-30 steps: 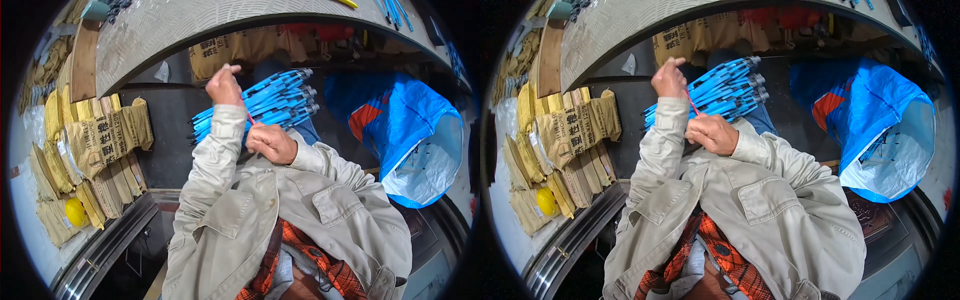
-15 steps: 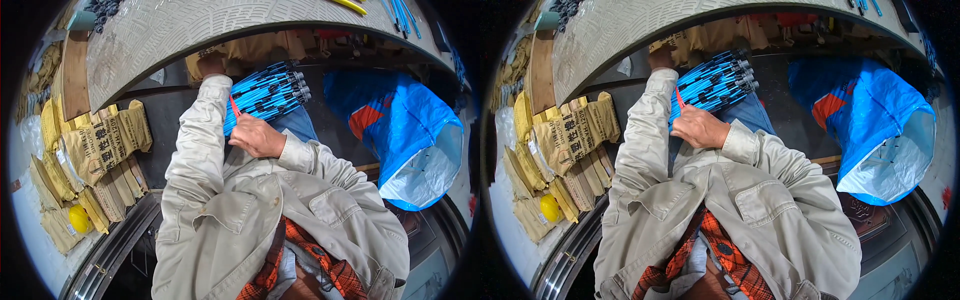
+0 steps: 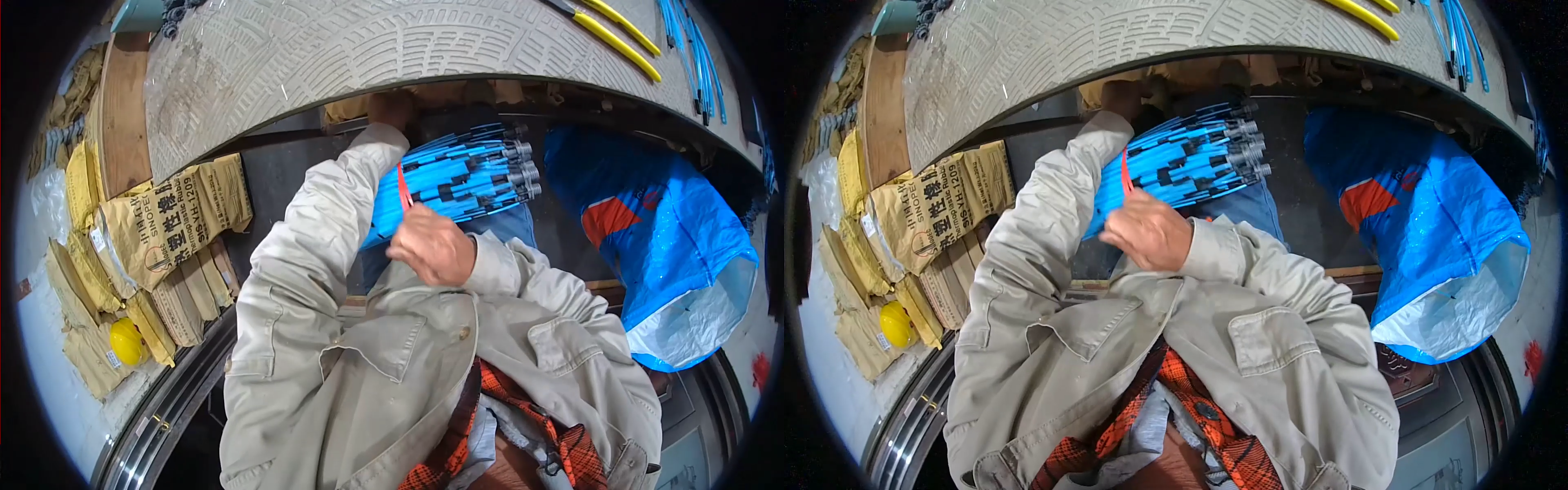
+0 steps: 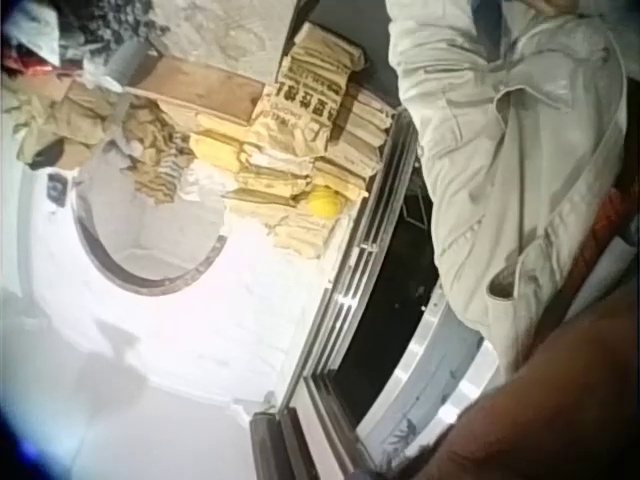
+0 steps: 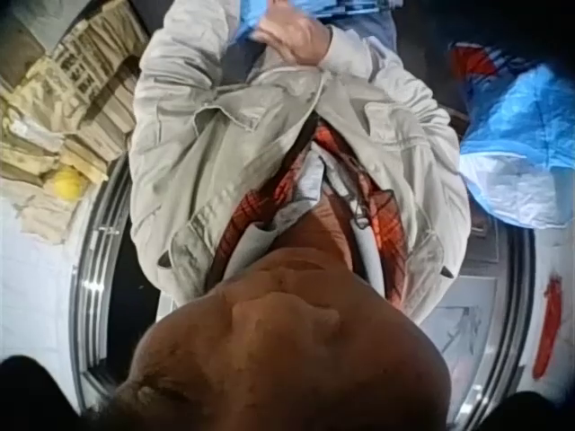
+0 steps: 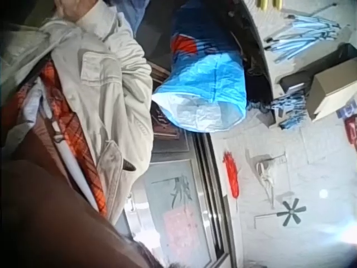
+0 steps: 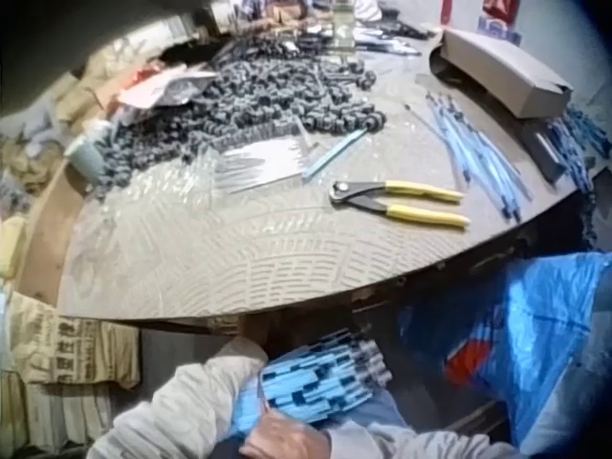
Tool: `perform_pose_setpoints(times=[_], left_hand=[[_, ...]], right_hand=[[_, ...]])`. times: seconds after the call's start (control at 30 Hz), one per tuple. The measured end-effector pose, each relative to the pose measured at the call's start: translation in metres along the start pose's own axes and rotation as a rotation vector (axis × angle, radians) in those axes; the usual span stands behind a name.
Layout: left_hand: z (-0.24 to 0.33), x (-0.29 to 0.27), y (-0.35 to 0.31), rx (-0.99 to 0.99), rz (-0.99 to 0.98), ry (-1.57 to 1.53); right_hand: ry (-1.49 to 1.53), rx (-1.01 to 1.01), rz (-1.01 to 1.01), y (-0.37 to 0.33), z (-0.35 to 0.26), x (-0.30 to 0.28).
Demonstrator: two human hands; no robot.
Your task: Bundling blue rods with plastic ties and placing them into large sacks.
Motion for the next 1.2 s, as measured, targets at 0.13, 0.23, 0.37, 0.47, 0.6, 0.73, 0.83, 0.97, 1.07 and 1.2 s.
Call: perform_pose_setpoints(times=[0.13, 0.23, 0.37, 0.47, 0.6, 0.73, 0.83, 0.97, 1.07, 1.2], left_hand=[[-0.028, 0.049, -0.046, -0.613, -0.222, -0.959], [0.047, 0.034, -0.115, -0.726, -0.809, -1.471], [0.069, 0.022, -0.162, -0.780, -0.709, -1.608], [0.064, 0.029, -0.166, -0.843, -0.691, -1.624], [0.036, 0.013, -0.118, -0.711, -0.452, -1.713], [0.000, -0.024, -0.094, -0.564, -0.121, -1.806], [-0.005, -0.051, -0.096, -0.591, -0.131, -1.776], [-0.017, -0.066, -0.105, -0.599, -0.142, -1.752], [-0.026, -0.066, -0.104, -0.497, -0.163, -1.766], [-0.058, -0.077, -0.126, -0.530, -0.435, -0.617]], right_hand=[[0.172, 0.096, -0.252, -0.027, -0.013, 0.008], [0.611, 0.349, -0.407, -0.053, -0.019, 0.011], [0.814, 0.533, -0.416, -0.067, -0.037, 0.000], [0.889, 0.580, -0.476, -0.077, -0.035, 0.016], [0.563, 0.514, -0.473, -0.091, 0.002, 0.039], [0.090, -0.128, -0.330, -0.064, -0.021, 0.036], [0.107, -0.099, -0.366, -0.065, -0.012, 0.038], [0.138, -0.073, -0.409, -0.061, -0.011, 0.040], [0.137, -0.081, -0.413, -0.055, -0.011, 0.040], [0.096, -0.090, -0.396, -0.052, -0.007, 0.039]])
Point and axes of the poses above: each hand's wrist, its own y-axis towards the middle knuckle, its own x-axis out of the palm, z = x × y, the point moved 8 cm from there along y, towards the middle knuckle, and after that the axes turned 5 degrees about -z, right-handed, at the moved point
